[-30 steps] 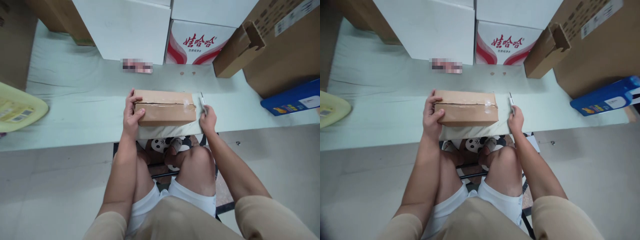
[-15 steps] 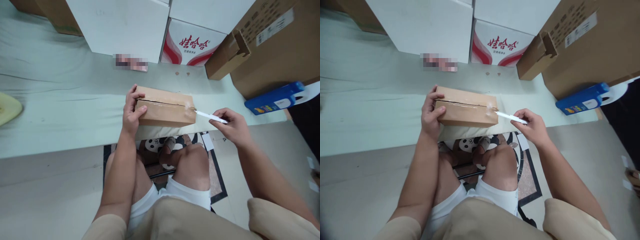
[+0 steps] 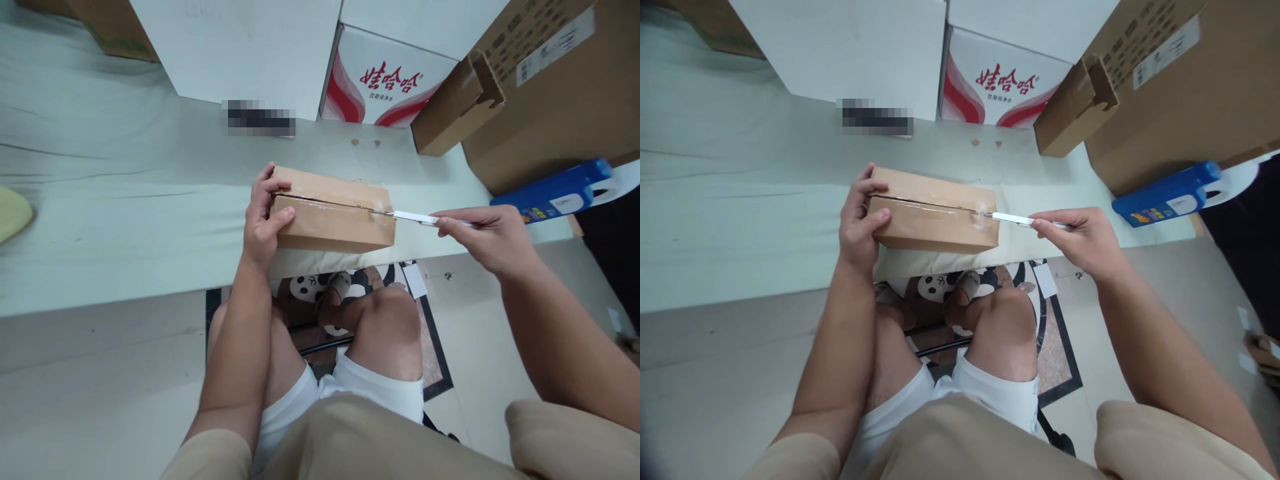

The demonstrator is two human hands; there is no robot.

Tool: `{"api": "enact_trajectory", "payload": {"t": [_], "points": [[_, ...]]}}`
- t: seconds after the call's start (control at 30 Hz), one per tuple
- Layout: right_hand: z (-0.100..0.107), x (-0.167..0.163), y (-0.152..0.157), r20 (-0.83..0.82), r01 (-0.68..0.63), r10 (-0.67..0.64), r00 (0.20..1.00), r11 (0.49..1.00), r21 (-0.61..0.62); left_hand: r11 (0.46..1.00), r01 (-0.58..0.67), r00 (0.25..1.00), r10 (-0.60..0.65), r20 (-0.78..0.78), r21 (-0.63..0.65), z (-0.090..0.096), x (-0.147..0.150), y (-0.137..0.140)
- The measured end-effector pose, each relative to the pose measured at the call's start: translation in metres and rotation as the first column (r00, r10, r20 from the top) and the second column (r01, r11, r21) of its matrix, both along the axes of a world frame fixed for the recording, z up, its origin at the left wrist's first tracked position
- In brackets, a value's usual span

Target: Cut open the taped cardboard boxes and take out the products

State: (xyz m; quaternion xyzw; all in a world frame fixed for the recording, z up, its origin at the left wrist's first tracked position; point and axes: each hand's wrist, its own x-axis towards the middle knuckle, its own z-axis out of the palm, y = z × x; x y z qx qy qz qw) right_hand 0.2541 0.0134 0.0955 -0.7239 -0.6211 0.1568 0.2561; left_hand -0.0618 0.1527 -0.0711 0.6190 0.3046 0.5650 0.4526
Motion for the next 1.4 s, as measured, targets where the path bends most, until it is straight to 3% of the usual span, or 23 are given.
{"api": "enact_trajectory", "payload": {"t": [0.2,0.33,0.63,0.83,1.0,1.1,1.2,1.33,1.4], "points": [[0.009,0.008,0.009,0.056,0.007,-0.007,0.998,1.0,0.008,1.0,-0.002,1.0,0.001,-0.015,-0.023,0.0,0.0,0.001],[0.013,0.012,0.014,0.023,-0.015,0.016,1.0,0.998,-0.062,1.0,-0.011,1.0,0.011,0.001,-0.011,0.0,0.001,0.001],[0.02,0.007,0.017,0.074,0.08,-0.064,0.995,0.965,-0.248,0.997,-0.075,0.995,0.075,-0.068,0.001,0.0,0.002,0.003],[0.021,0.003,0.018,0.131,0.005,0.028,0.991,0.969,-0.246,0.996,-0.083,0.995,0.084,-0.057,0.028,-0.003,0.003,0.005],[0.019,0.013,0.008,0.097,0.079,-0.053,0.994,0.956,-0.282,0.996,-0.086,0.995,0.088,-0.05,0.032,-0.002,0.004,0.005],[-0.001,0.034,-0.007,0.023,0.186,-0.185,0.983,0.966,-0.178,0.997,-0.071,0.997,0.071,-0.02,0.021,-0.002,0.004,0.004],[-0.046,0.059,-0.021,-0.168,0.389,-0.384,0.908,0.921,-0.007,0.998,-0.063,0.996,0.062,0.058,0.006,-0.006,0.006,0.004],[-0.119,0.067,-0.016,-0.089,0.484,-0.487,0.869,0.873,-0.05,0.997,-0.072,0.987,0.073,0.146,-0.008,-0.013,0.011,0.005],[-0.146,0.059,-0.001,-0.042,0.494,-0.497,0.867,0.867,-0.061,0.997,-0.082,0.983,0.083,0.164,-0.011,-0.015,0.013,0.006]]}}
